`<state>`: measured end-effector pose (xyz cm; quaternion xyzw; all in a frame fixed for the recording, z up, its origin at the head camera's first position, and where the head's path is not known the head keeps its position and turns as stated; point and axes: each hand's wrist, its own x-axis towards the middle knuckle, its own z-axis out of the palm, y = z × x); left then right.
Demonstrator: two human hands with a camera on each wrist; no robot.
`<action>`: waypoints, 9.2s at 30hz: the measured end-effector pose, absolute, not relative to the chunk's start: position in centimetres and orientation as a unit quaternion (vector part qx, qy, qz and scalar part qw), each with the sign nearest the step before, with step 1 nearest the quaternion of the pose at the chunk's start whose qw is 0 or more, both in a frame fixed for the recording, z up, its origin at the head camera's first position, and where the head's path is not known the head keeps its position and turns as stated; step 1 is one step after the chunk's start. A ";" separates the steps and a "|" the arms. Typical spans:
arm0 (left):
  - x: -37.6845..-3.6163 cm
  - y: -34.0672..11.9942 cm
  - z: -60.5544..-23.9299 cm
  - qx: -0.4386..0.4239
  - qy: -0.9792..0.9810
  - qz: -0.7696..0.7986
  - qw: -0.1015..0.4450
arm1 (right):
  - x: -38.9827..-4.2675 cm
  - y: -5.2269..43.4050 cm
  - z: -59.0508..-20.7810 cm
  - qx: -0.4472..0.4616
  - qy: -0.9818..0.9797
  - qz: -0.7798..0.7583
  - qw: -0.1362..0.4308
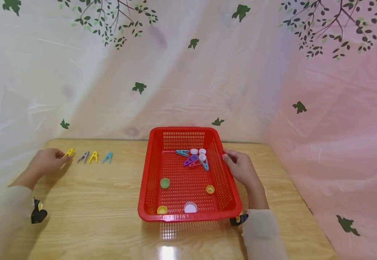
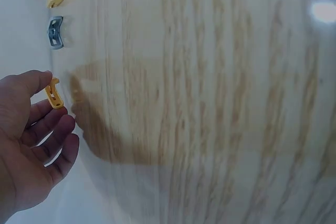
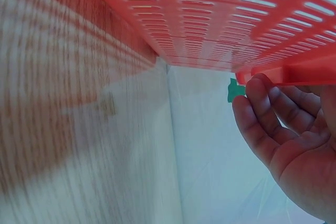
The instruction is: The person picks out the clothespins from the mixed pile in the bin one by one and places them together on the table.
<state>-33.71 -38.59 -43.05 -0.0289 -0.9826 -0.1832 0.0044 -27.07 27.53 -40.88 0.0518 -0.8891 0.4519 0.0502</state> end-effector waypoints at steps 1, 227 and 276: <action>-33.7 -38.6 -43.1 -0.027 -0.982 -0.186 0.002 | -27.1 27.5 -40.9 0.053 -0.889 0.451 0.050; -35.2 -0.5 -40.0 -0.417 -0.882 -0.090 -0.200 | -27.0 27.5 -40.8 0.059 -0.879 0.472 0.046; -35.6 -12.1 -32.5 -0.342 -0.887 -0.310 0.029 | -26.9 27.6 -41.0 0.056 -0.878 0.473 0.048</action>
